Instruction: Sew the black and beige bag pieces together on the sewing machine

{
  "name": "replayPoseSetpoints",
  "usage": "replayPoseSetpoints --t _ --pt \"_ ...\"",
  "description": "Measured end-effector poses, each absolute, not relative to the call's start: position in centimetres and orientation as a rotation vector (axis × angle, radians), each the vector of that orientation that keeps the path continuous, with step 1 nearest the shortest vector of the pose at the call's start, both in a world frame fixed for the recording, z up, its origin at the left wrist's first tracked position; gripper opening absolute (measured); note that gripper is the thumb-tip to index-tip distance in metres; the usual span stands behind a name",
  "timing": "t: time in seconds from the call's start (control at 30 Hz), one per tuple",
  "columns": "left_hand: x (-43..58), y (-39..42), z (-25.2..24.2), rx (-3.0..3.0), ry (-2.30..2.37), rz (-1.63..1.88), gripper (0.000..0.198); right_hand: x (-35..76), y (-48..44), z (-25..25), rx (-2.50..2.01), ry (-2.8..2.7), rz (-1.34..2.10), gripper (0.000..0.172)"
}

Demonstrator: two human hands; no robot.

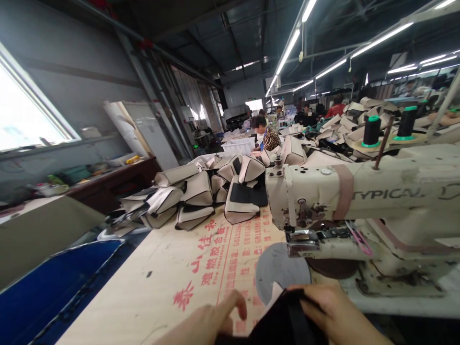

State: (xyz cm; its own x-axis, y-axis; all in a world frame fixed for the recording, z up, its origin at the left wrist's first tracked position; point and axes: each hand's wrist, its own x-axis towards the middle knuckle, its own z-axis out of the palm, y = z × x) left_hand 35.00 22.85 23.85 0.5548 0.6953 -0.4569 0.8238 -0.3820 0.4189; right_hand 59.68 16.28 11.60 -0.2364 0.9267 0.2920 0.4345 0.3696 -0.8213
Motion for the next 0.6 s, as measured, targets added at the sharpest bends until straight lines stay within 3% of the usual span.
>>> replayPoseSetpoints --t 0.13,0.33,0.47,0.6 --pt "36.4 24.5 25.0 2.458 1.27 -0.55 0.055 60.3 18.6 12.9 -1.208 -1.832 0.843 0.02" --pt "40.0 20.9 20.8 2.8 1.356 0.009 0.053 58.1 19.0 11.5 -1.401 -1.799 0.579 0.028" --pt "41.2 21.7 16.6 2.511 1.329 0.017 0.042 59.4 19.0 11.4 -1.342 -1.805 0.609 0.03" --pt "41.4 24.0 15.5 2.433 1.203 0.07 0.044 62.7 20.0 12.6 -1.177 -1.953 0.666 0.026"
